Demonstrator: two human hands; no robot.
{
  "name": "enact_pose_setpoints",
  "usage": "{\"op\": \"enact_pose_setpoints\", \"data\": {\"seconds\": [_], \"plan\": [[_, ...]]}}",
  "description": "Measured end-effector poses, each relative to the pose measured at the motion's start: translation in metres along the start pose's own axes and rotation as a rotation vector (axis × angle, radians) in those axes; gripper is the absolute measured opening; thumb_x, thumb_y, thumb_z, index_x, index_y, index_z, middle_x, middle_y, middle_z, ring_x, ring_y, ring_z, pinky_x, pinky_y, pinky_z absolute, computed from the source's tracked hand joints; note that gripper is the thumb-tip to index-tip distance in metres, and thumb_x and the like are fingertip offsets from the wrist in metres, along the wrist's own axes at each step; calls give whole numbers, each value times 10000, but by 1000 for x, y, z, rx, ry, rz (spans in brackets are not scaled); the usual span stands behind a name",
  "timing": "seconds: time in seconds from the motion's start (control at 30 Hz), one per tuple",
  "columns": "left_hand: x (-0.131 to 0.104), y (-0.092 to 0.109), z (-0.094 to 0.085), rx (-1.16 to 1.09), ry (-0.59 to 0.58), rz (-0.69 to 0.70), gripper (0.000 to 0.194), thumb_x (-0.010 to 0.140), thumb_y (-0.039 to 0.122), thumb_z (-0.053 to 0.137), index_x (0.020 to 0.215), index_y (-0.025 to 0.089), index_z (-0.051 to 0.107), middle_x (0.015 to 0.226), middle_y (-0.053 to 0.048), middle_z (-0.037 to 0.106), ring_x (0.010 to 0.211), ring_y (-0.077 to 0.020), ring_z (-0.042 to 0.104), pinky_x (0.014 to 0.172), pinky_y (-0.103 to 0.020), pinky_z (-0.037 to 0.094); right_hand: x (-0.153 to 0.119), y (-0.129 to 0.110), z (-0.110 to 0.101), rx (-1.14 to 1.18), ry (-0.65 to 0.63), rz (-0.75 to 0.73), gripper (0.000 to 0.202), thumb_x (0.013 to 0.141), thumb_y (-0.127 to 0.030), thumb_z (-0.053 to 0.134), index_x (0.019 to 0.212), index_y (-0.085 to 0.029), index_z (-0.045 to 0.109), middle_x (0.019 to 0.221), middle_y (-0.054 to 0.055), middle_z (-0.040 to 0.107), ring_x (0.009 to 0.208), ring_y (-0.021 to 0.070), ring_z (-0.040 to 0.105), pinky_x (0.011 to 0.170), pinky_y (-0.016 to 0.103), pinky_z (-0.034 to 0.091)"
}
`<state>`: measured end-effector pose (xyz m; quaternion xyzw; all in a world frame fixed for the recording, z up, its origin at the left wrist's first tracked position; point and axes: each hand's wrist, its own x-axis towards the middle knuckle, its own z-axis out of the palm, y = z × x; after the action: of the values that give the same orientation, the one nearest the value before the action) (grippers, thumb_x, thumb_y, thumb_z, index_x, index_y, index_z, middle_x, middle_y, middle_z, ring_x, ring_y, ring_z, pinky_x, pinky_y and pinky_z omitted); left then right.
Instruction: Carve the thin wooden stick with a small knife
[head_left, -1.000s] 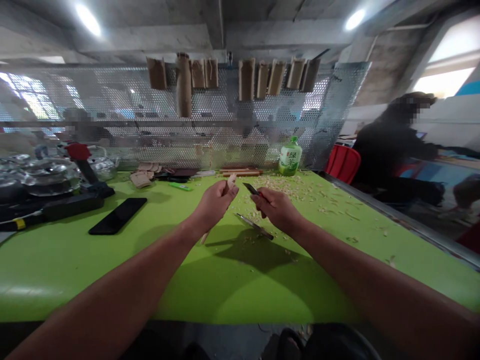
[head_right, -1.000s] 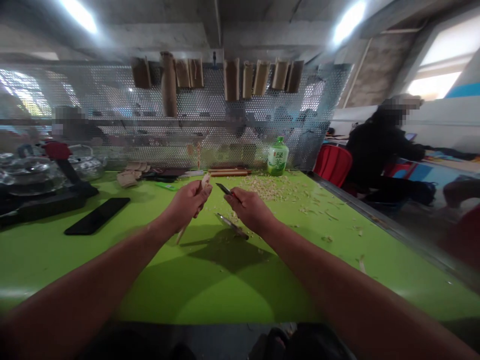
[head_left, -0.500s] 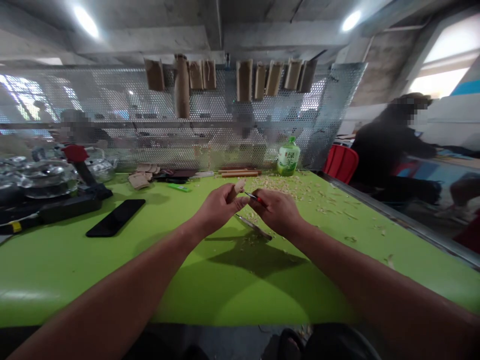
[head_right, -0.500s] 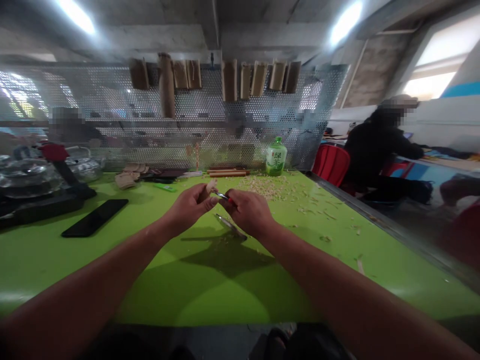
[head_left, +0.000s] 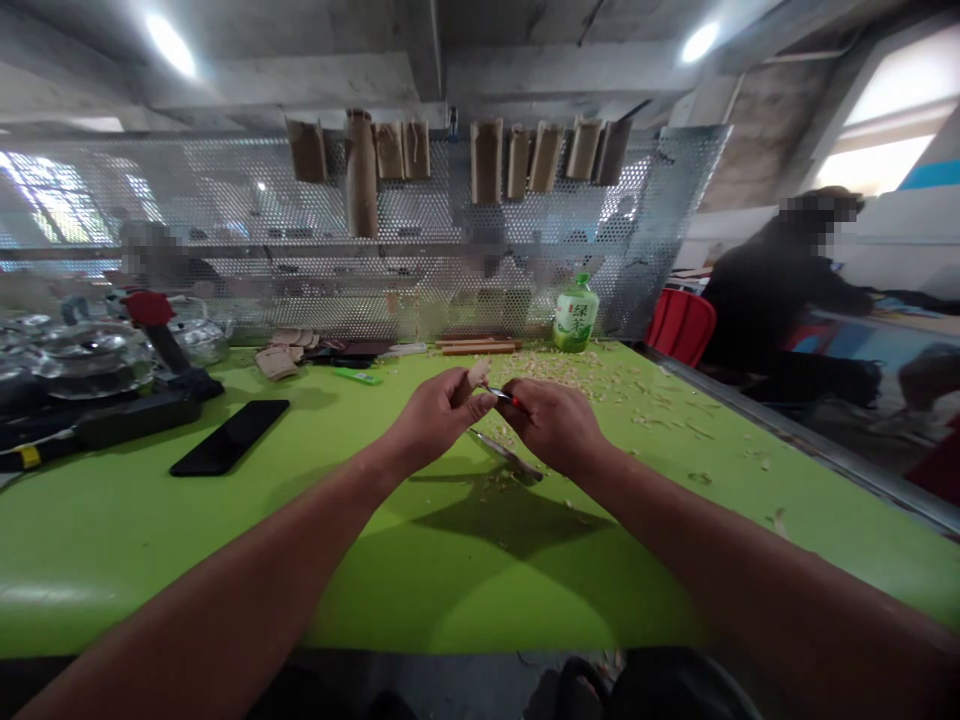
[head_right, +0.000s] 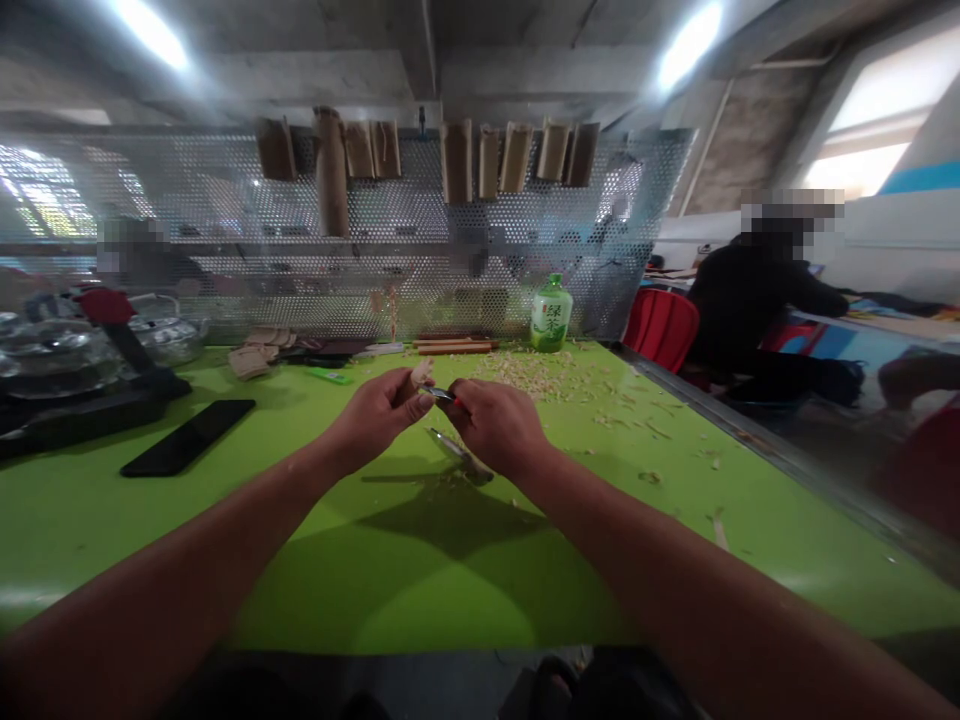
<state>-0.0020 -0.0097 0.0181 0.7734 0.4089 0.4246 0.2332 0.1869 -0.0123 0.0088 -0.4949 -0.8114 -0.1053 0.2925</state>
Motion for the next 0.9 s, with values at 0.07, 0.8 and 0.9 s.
{"op": "enact_pose_setpoints", "data": {"seconds": [0.07, 0.8, 0.9], "plan": [[0, 1, 0, 7, -4, -1, 353, 855, 510, 567, 872, 158, 577, 675, 37, 377, 626, -106, 328, 565, -240, 234, 0, -1, -1, -13, -14, 4, 259, 924, -368, 454, 751, -199, 548, 691, 27, 601, 590, 144, 454, 560, 263, 214], [-3, -1, 9, -43, 102, -46, 364, 828, 511, 595, 770, 179, 457, 648, 56, 351, 601, -95, 310, 548, -249, 253, -2, -7, -6, -117, 86, -92, 142, 886, -206, 482, 853, -166, 614, 775, 57, 614, 684, 164, 474, 564, 269, 228], [-3, -1, 8, -34, 105, -40, 370, 820, 515, 606, 769, 178, 463, 642, 58, 343, 597, -95, 305, 547, -248, 248, -3, -8, -5, -106, 94, -93, 161, 895, -218, 477, 843, -164, 619, 760, 54, 608, 663, 159, 464, 559, 271, 223]]}}
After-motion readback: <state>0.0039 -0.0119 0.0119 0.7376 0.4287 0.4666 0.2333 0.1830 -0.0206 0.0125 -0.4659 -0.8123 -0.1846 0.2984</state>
